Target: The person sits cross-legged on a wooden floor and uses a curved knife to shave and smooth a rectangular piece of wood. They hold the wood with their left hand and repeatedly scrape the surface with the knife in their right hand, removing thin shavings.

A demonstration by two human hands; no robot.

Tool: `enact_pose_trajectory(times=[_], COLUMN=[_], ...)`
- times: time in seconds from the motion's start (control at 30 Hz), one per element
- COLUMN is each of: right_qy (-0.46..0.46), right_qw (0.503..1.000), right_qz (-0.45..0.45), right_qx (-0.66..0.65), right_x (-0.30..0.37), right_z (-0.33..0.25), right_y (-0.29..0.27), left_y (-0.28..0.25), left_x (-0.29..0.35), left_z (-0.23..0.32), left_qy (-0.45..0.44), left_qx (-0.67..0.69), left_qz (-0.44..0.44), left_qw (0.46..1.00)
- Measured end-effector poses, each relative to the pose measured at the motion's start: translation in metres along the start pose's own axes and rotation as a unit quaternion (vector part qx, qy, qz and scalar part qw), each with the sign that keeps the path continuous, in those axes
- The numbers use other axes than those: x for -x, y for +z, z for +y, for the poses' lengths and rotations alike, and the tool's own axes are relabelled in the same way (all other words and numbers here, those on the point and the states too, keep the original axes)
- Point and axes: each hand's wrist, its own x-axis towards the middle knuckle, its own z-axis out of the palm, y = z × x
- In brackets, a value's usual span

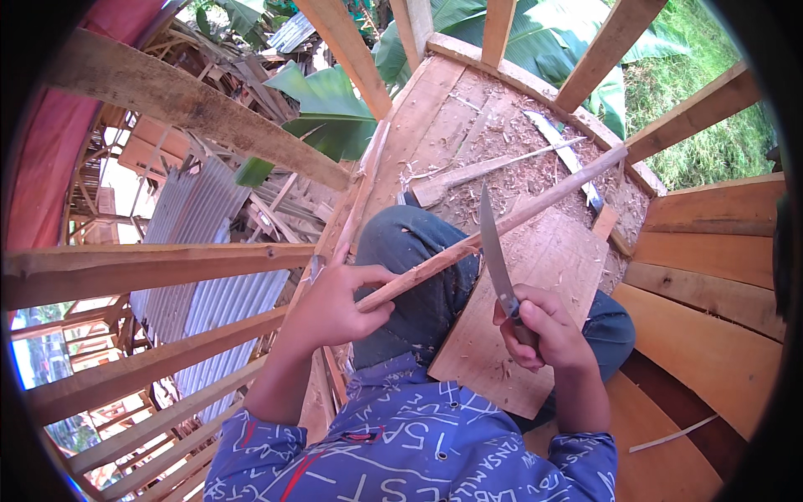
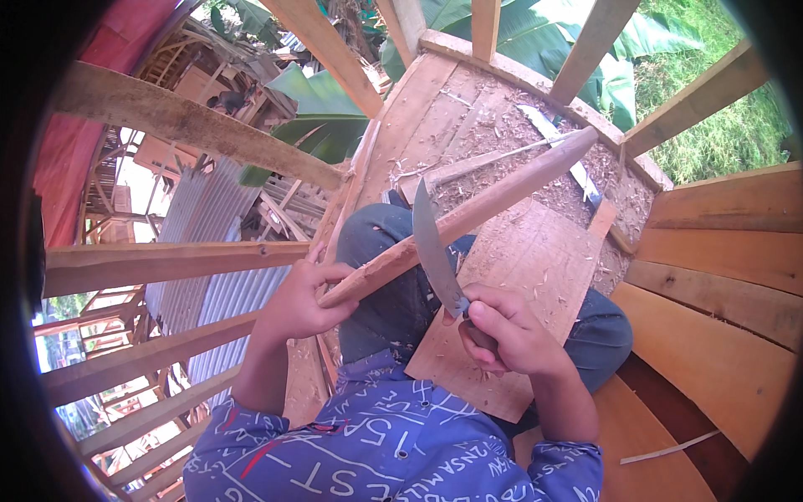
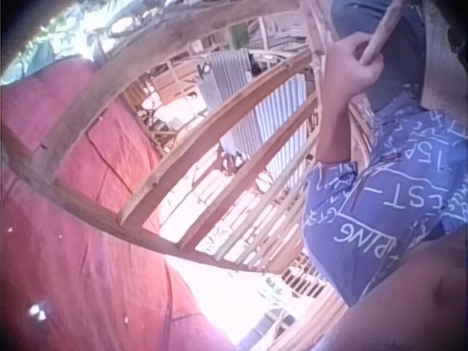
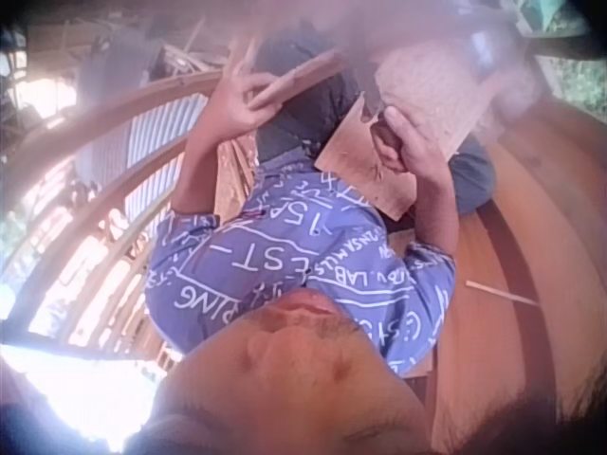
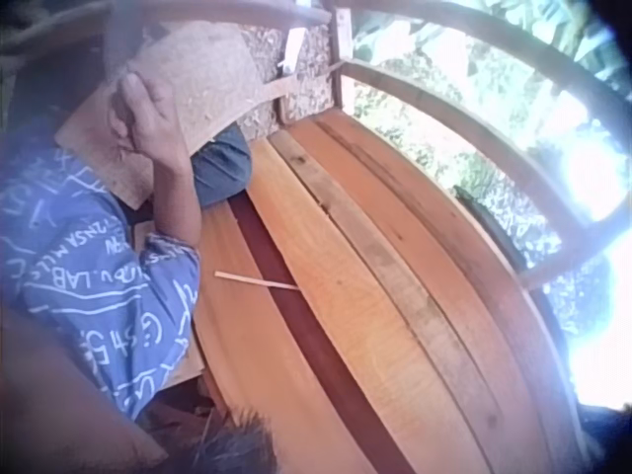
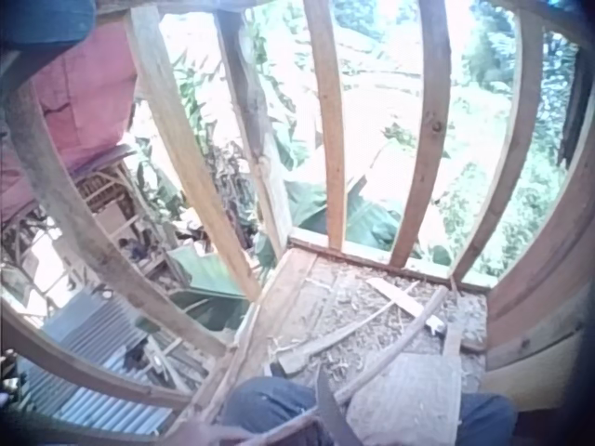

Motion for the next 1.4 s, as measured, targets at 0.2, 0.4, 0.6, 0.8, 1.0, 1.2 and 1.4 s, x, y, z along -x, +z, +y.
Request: enact_pose_trajectory(times=[0.2, 0.4, 0.6, 0.8, 1.0, 1.2, 1.4], right_qy=[-0.115, -0.186, -0.191, -0.157, -0.132, -0.137, -0.197], right_qw=[0.972, 0.909, 0.941, 0.898, 0.924, 0.922, 0.910], right_qz=[0.154, 0.164, 0.262, 0.116, 0.241, 0.282, 0.312], right_qx=[0.138, 0.335, 0.090, 0.394, 0.266, 0.227, 0.191], right_x=[-0.005, -0.017, -0.008, -0.008, 0.015, 0.029, 0.059], right_z=[0.008, 0.022, 0.008, 0.012, -0.007, -0.003, 0.006], right_y=[0.012, 0.018, 0.010, 0.030, 0.011, 0.012, 0.011], left_y=[-0.001, -0.005, 0.001, -0.003, 0.000, 0.017, 0.053], left_x=[0.000, -0.002, 0.000, -0.004, 0.001, 0.012, 0.025], left_z=[-0.001, 0.002, -0.001, -0.003, 0.003, 0.009, 0.018], left_qy=[0.002, -0.008, 0.004, -0.010, -0.018, 0.002, 0.033], left_qx=[0.000, -0.002, 0.002, 0.001, -0.012, -0.048, -0.132], left_qz=[0.000, -0.017, 0.006, -0.012, 0.000, 0.016, 0.006], left_qw=[1.000, 1.000, 1.000, 1.000, 1.000, 0.999, 0.991])
